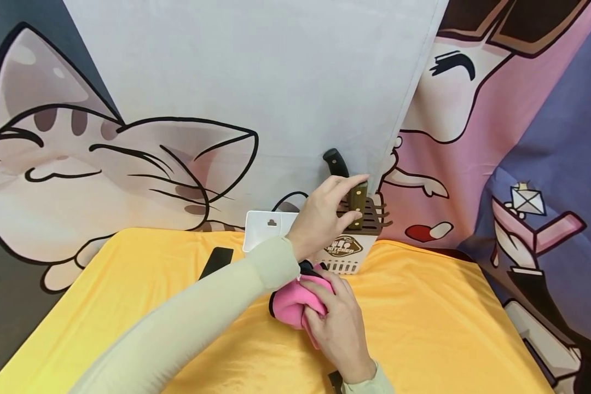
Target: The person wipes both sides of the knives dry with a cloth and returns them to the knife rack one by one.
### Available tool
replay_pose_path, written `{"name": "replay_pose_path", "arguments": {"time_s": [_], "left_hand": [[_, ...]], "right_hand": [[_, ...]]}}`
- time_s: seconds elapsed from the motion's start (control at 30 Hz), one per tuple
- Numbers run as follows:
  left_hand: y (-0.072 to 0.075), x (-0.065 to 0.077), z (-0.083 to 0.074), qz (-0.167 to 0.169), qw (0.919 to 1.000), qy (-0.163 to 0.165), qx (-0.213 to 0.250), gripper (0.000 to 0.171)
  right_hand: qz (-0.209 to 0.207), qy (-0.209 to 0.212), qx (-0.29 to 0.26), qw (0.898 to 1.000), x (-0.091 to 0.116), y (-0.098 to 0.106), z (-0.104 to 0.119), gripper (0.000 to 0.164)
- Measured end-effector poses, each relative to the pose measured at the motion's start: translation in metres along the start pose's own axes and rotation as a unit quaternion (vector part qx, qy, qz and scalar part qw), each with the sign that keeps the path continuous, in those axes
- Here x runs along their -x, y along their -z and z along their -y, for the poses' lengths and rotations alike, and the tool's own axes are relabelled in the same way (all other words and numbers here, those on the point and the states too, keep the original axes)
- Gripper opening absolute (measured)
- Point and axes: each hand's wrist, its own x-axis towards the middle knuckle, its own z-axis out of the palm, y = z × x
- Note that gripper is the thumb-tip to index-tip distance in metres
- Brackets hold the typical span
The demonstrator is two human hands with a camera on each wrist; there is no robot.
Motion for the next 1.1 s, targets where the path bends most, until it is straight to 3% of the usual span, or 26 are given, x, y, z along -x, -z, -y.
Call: {"name": "replay_pose_path", "arguments": {"time_s": [0.23, 0.53, 0.7, 0.9, 1.1], "left_hand": [[0.010, 0.011, 0.011, -0.006, 0.9998, 0.008, 0.016, 0.074], [0.037, 0.050, 0.024, -0.047, 0.9953, 0.064, 0.056, 0.073], [0.058, 0.079, 0.034, -0.065, 0.9879, 0.125, 0.065, 0.069], [0.086, 0.118, 0.048, -0.086, 0.9708, 0.210, 0.076, 0.066], [0.113, 0.164, 0.060, -0.043, 0.9524, 0.302, -0.003, 0.071]], "right_hand": [[-0.002, -0.001, -0.007, 1.000, 0.000, 0.000, -0.001, 0.044], [-0.002, -0.005, -0.013, 1.000, 0.001, -0.002, 0.000, 0.041], [-0.010, -0.002, -0.006, 1.000, 0.000, -0.001, -0.001, 0.044], [-0.016, 0.003, -0.002, 1.000, -0.001, 0.000, 0.000, 0.046], [-0.015, -0.003, -0.001, 1.000, -0.001, 0.001, 0.000, 0.046]]}}
